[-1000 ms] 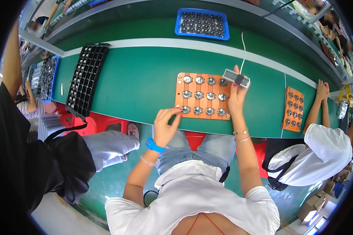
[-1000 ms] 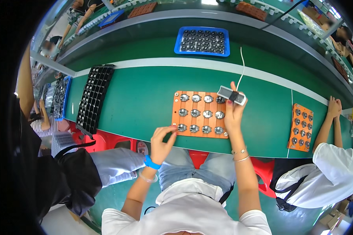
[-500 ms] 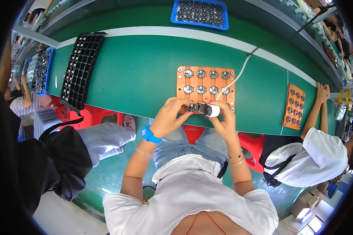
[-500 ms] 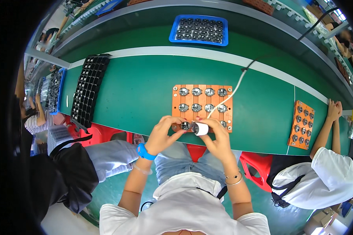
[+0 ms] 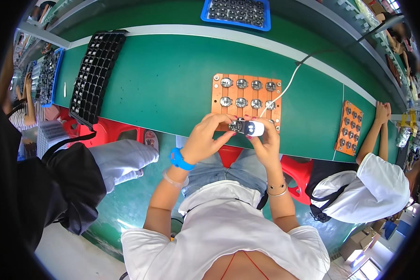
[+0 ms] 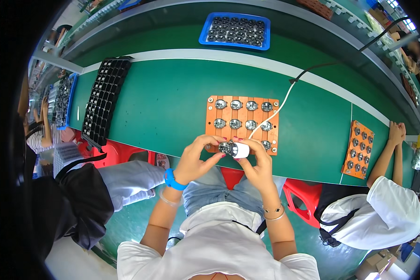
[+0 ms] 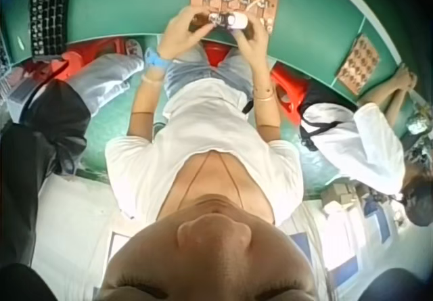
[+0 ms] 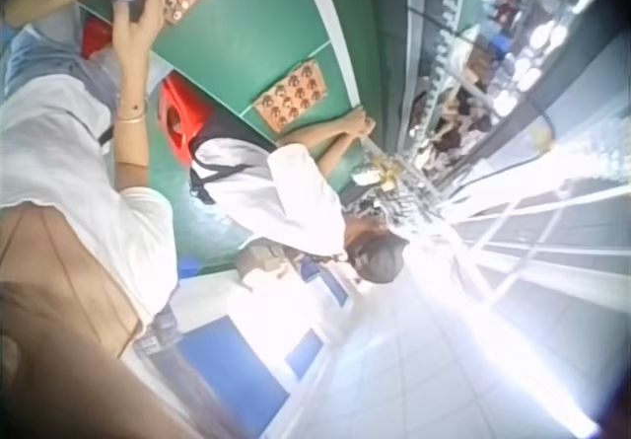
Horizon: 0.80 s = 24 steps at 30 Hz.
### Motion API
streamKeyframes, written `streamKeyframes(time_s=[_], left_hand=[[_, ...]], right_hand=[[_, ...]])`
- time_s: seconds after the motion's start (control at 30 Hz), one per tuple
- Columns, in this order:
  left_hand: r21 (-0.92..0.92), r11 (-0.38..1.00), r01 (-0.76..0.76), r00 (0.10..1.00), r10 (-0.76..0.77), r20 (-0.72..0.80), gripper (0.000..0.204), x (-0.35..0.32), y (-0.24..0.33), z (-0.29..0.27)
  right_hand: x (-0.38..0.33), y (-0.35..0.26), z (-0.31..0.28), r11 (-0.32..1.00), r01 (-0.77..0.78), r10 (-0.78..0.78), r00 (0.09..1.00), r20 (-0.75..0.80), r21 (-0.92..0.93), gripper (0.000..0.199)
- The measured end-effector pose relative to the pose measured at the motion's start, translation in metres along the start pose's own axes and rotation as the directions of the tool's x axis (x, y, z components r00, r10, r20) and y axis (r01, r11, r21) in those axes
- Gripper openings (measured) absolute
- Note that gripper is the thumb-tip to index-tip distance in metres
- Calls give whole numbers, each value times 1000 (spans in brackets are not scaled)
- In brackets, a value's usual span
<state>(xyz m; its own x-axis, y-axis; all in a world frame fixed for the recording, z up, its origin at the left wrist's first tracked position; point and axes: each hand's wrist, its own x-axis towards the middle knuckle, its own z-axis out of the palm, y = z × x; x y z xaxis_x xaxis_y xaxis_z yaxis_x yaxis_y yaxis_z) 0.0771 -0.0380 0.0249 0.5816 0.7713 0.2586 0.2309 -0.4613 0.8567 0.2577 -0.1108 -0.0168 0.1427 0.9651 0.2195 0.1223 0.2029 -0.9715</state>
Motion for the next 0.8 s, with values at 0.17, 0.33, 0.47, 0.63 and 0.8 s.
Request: streamKeyframes(time_s=[0.17,0.33,0.47,0.63,0.8], left_hand=[[73,997,-6,999,4,32,28,1,-3,-2],[381,923,-49,997,23,74,32,2,-20,-4],[438,893,-106,992,64,109,31,11,-16,3],[450,881,-147,987,100,127,30,17,-25,16],[345,925,-156,987,135,85,28,22,-5,15]], right_hand=[[0,2,-2,1000,19,-18,998,59,-21,38],[-5,4,-5,969,18,42,971,-236,245,35],[-10,14,-22,993,-7,29,982,-187,117,37],[-9,7,-27,996,-74,79,988,-133,41,38],[-8,6,-21,998,-57,55,997,-49,-35,37]])
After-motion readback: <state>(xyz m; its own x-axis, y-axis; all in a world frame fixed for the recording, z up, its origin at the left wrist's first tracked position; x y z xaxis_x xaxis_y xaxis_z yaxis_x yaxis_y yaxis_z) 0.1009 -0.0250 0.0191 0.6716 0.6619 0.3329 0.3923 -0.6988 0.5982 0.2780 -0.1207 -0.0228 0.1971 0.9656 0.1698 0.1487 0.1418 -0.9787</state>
